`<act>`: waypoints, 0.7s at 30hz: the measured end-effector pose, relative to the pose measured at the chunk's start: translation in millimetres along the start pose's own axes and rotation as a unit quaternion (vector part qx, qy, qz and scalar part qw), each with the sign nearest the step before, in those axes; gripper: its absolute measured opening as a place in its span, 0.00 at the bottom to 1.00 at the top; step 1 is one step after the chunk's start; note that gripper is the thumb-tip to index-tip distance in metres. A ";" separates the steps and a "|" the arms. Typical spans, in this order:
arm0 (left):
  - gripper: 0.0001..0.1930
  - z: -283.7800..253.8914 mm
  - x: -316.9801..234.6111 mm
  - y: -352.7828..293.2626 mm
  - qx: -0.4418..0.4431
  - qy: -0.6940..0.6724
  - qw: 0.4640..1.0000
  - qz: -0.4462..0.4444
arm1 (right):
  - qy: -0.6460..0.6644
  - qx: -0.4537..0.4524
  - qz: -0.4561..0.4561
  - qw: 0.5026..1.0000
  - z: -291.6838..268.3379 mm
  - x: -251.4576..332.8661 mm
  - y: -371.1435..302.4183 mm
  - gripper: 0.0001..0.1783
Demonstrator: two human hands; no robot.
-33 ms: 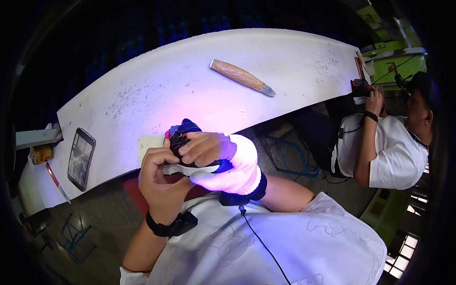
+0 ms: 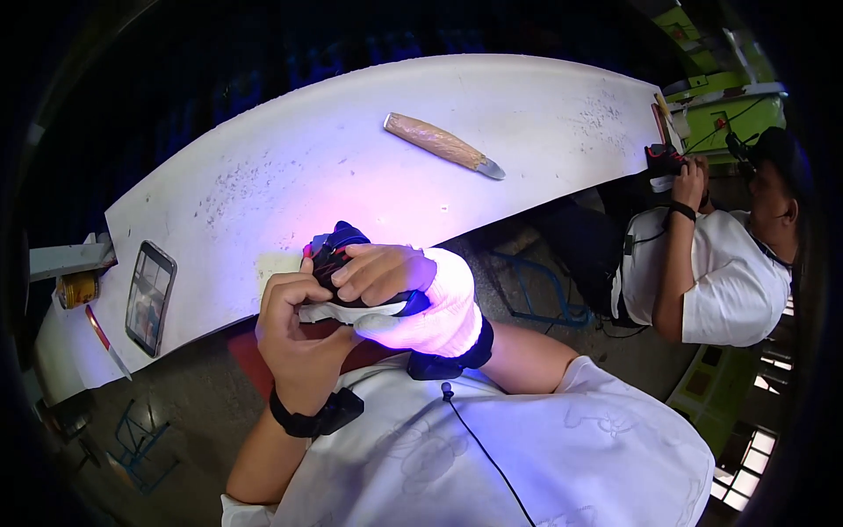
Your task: Cleaning and inspecting shoes on a factory assembly line.
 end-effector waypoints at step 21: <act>0.40 -54.1 -14.5 45.9 0.011 0.149 0.986 0.077 | -0.211 0.165 -0.021 0.963 70.4 7.1 90.3 0.31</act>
Point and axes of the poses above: each hand's wrist, its own y-axis towards the middle knuckle, its own z-axis out of the palm, x = y × z, the point moved 3 cm from there along y, towards the middle knuckle, and after that the axes turned 12 degrees about -x, right-handed, at the moved point
